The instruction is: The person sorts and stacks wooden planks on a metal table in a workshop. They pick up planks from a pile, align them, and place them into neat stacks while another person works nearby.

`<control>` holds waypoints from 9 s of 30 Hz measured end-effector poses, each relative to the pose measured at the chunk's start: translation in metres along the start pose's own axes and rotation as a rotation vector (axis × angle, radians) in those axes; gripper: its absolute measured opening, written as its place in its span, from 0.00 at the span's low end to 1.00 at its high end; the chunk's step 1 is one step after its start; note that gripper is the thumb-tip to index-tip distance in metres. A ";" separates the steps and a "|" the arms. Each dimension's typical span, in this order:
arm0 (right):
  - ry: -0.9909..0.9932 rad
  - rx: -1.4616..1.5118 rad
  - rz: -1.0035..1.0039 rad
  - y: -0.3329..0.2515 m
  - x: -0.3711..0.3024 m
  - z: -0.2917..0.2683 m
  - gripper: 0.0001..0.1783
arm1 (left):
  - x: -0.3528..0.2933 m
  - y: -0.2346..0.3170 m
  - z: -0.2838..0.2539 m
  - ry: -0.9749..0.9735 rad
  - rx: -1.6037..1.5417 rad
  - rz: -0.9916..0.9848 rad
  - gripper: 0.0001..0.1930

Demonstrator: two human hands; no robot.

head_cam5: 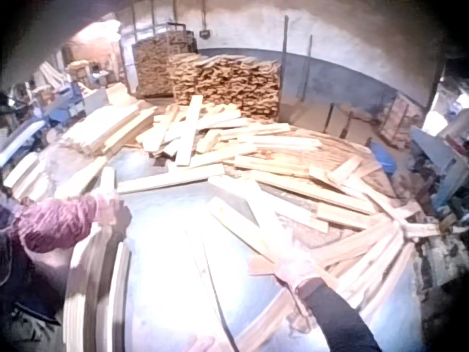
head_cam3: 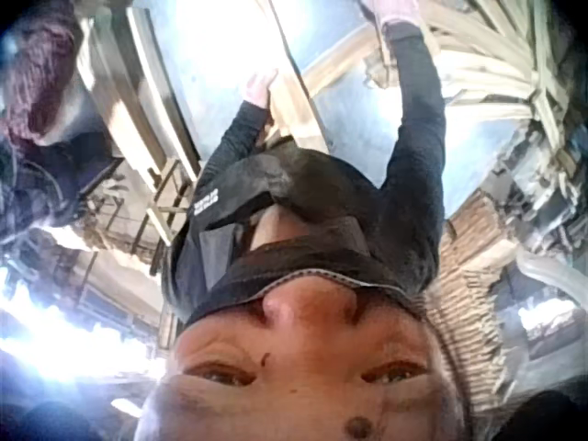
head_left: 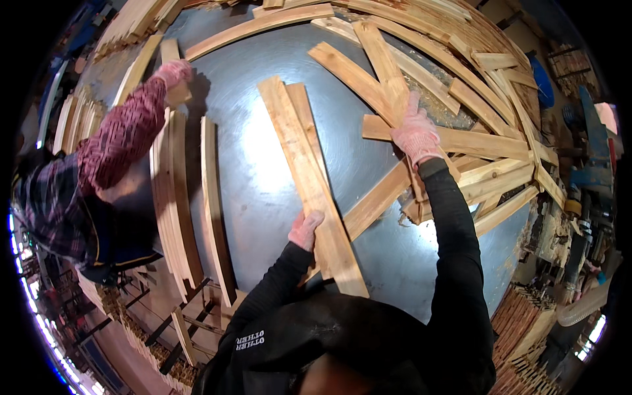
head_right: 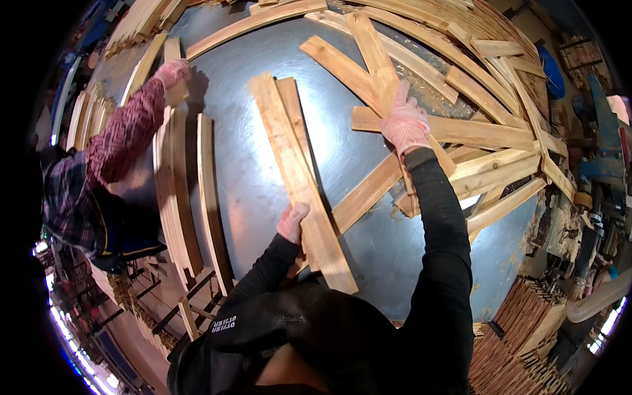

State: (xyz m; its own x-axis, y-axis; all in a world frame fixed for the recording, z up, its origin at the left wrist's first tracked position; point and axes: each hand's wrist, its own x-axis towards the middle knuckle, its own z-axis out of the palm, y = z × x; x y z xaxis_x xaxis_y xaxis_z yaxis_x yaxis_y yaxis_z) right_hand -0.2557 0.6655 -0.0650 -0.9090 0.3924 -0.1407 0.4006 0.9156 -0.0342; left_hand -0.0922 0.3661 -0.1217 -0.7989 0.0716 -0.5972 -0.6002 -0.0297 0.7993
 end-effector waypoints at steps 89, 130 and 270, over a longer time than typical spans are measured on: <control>-0.391 0.636 -0.093 -0.168 -0.257 0.048 0.72 | -0.023 -0.023 -0.142 -0.023 0.362 0.322 0.46; -0.564 1.921 0.062 -0.037 -0.244 0.086 0.27 | -0.075 -0.018 -0.061 -0.382 -0.092 0.018 0.36; 0.303 0.014 -0.372 0.109 0.047 -0.066 0.59 | -0.013 -0.029 -0.053 -0.065 0.249 -0.018 0.18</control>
State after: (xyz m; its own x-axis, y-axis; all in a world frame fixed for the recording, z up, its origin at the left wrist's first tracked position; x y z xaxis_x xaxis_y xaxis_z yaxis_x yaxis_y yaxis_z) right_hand -0.2622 0.7897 -0.0104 -0.9829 0.0480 0.1780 0.0413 0.9983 -0.0410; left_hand -0.0663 0.3136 -0.1409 -0.7794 0.1340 -0.6120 -0.5794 0.2176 0.7855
